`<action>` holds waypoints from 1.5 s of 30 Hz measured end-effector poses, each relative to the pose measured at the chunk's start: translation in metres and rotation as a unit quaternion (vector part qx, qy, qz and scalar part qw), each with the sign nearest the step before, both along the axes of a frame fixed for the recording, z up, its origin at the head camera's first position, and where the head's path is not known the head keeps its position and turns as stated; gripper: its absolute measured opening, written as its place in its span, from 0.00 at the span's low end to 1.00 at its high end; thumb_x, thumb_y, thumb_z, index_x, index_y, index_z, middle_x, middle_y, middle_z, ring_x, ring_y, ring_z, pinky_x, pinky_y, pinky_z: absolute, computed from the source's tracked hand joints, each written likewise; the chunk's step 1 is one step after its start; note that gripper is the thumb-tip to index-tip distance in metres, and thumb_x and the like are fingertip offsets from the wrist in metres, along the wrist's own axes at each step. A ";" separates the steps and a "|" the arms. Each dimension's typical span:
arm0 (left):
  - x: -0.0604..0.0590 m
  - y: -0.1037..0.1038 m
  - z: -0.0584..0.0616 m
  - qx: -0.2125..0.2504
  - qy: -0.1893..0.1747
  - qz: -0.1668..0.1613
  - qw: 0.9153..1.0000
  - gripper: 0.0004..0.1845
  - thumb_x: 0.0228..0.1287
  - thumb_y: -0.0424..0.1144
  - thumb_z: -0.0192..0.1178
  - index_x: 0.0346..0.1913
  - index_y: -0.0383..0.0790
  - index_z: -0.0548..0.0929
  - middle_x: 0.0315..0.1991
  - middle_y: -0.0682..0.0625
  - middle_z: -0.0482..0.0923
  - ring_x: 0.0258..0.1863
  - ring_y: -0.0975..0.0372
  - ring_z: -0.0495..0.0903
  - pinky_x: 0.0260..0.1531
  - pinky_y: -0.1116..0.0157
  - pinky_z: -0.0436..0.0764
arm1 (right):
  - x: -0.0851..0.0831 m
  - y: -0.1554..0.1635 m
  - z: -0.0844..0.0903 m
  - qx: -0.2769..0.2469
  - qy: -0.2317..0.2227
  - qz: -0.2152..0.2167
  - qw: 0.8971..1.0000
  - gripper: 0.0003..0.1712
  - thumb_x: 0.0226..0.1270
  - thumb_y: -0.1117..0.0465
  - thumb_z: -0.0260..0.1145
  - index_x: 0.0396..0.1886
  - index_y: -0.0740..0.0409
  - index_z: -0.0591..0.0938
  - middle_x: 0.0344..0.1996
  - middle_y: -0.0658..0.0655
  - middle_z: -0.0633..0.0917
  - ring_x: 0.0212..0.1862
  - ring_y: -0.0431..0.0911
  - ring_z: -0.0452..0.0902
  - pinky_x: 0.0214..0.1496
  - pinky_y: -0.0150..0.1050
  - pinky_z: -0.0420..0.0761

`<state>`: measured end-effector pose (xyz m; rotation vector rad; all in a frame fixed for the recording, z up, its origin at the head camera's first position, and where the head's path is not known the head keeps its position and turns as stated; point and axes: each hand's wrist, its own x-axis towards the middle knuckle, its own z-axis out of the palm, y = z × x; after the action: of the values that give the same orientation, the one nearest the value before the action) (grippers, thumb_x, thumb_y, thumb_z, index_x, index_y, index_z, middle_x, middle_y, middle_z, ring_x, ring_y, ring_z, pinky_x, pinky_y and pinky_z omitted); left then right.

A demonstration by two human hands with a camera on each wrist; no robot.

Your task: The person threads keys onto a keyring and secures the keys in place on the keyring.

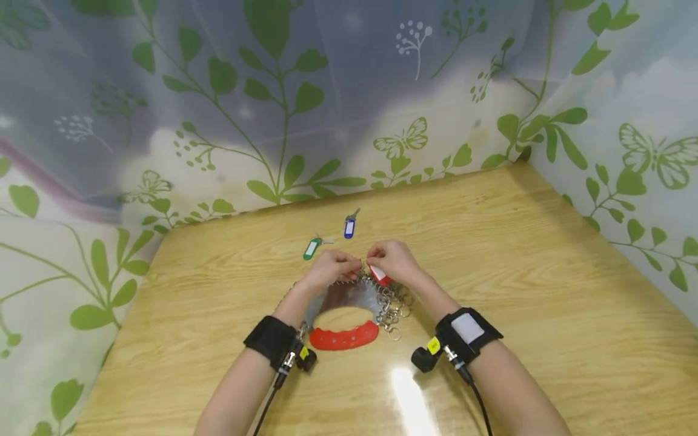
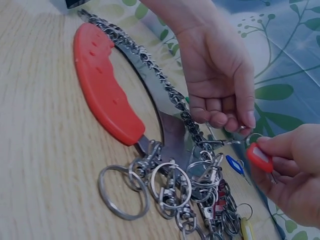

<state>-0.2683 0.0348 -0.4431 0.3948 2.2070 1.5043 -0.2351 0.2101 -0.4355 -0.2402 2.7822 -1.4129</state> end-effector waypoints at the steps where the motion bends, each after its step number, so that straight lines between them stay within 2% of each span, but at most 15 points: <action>1: 0.000 0.000 0.000 0.004 -0.003 -0.003 1.000 0.12 0.65 0.34 0.56 0.42 0.27 0.82 0.28 0.44 0.80 0.26 0.63 0.78 0.35 0.65 0.78 | 0.000 -0.001 -0.001 0.004 0.011 -0.004 1.000 0.05 0.61 0.67 0.63 0.33 0.66 0.82 0.30 0.59 0.83 0.31 0.47 0.77 0.31 0.35 0.73; 5: 0.000 0.001 0.000 0.009 -0.002 -0.016 1.000 0.12 0.65 0.34 0.56 0.43 0.26 0.82 0.26 0.45 0.80 0.25 0.63 0.78 0.35 0.65 0.79 | 0.000 -0.003 -0.002 0.008 0.038 -0.020 0.999 0.04 0.61 0.66 0.63 0.33 0.65 0.81 0.28 0.58 0.83 0.31 0.48 0.76 0.32 0.36 0.72; 12: 0.000 0.001 -0.001 0.007 0.023 -0.014 1.000 0.11 0.64 0.30 0.55 0.41 0.23 0.82 0.27 0.43 0.80 0.25 0.64 0.78 0.33 0.65 0.79 | 0.002 -0.007 -0.002 0.004 0.042 -0.023 0.999 0.05 0.61 0.66 0.63 0.33 0.65 0.81 0.28 0.58 0.82 0.32 0.49 0.76 0.32 0.37 0.73; 16: 0.000 0.001 -0.001 -0.031 0.049 -0.002 0.998 0.10 0.63 0.31 0.56 0.40 0.26 0.83 0.27 0.46 0.79 0.26 0.64 0.76 0.30 0.68 0.77 | 0.002 -0.009 -0.004 0.006 0.062 -0.013 0.998 0.04 0.61 0.67 0.63 0.33 0.66 0.80 0.28 0.58 0.83 0.33 0.49 0.78 0.34 0.38 0.75; 20: 0.002 0.002 0.000 -0.080 0.086 -0.003 0.993 0.09 0.64 0.33 0.56 0.36 0.31 0.84 0.24 0.50 0.77 0.24 0.64 0.72 0.24 0.71 0.70 | 0.002 -0.011 -0.007 0.016 0.097 0.000 0.995 0.03 0.60 0.68 0.64 0.31 0.65 0.80 0.28 0.58 0.83 0.32 0.49 0.79 0.34 0.39 0.76; 26: 0.005 0.004 0.002 -0.082 0.108 -0.008 0.991 0.10 0.66 0.31 0.53 0.35 0.29 0.83 0.23 0.48 0.75 0.22 0.64 0.68 0.21 0.71 0.66 | 0.004 -0.015 -0.009 0.030 0.125 0.012 0.992 0.03 0.58 0.68 0.65 0.29 0.66 0.79 0.25 0.56 0.83 0.28 0.46 0.77 0.31 0.37 0.76; 36: 0.009 0.009 -0.002 -0.050 0.103 0.032 0.993 0.12 0.67 0.28 0.49 0.31 0.27 0.82 0.19 0.50 0.73 0.19 0.66 0.70 0.20 0.74 0.66 | 0.006 -0.020 -0.014 0.045 0.170 -0.009 0.984 0.02 0.57 0.70 0.65 0.28 0.65 0.79 0.25 0.56 0.83 0.27 0.45 0.77 0.29 0.39 0.75; 40: 0.009 0.011 -0.003 -0.036 0.086 0.049 0.994 0.11 0.67 0.28 0.50 0.33 0.25 0.82 0.19 0.49 0.73 0.19 0.66 0.71 0.20 0.74 0.67 | 0.006 -0.021 -0.015 0.051 0.183 -0.009 0.982 0.02 0.57 0.70 0.65 0.28 0.64 0.79 0.23 0.56 0.82 0.25 0.45 0.75 0.28 0.39 0.74; 45: 0.005 0.010 -0.003 -0.014 0.042 0.059 0.997 0.11 0.68 0.28 0.49 0.38 0.23 0.81 0.22 0.48 0.74 0.20 0.65 0.73 0.22 0.73 0.71 | 0.004 -0.021 -0.013 0.076 0.186 0.000 0.980 0.02 0.58 0.69 0.65 0.29 0.63 0.79 0.25 0.56 0.82 0.26 0.45 0.75 0.29 0.40 0.74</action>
<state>-0.2631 0.0448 -0.4462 0.3302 2.3517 1.5410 -0.2307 0.1889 -0.4487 -0.5525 3.1651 -1.2568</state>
